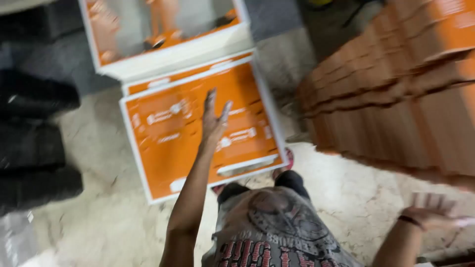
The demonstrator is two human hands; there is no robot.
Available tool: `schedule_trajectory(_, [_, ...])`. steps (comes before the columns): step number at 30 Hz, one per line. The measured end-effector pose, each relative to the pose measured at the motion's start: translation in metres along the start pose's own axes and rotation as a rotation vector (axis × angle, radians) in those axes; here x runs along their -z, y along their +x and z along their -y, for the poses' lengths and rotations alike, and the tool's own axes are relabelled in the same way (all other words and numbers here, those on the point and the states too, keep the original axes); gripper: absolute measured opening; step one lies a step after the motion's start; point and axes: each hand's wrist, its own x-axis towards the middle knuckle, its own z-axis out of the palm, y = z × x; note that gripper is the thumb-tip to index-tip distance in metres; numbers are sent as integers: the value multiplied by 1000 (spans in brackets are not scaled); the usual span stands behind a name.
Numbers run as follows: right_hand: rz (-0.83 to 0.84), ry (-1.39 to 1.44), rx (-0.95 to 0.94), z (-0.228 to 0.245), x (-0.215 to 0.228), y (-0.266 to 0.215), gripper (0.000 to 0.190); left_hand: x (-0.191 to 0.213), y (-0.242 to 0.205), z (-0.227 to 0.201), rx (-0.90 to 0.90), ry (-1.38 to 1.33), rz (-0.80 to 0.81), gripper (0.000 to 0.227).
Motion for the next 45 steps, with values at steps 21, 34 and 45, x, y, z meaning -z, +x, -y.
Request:
schedule_trajectory(21, [484, -518, -1749, -206, -214, -606, 63, 314, -249, 213, 1058, -319, -262, 66])
schedule_trajectory(34, [1469, -1106, -350, -99, -327, -605, 45, 145, -104, 121, 796, 664, 620, 121])
schedule_trajectory(45, [1018, -1097, -1014, -78, -353, -620, 54, 149, -85, 93, 860, 640, 700, 119])
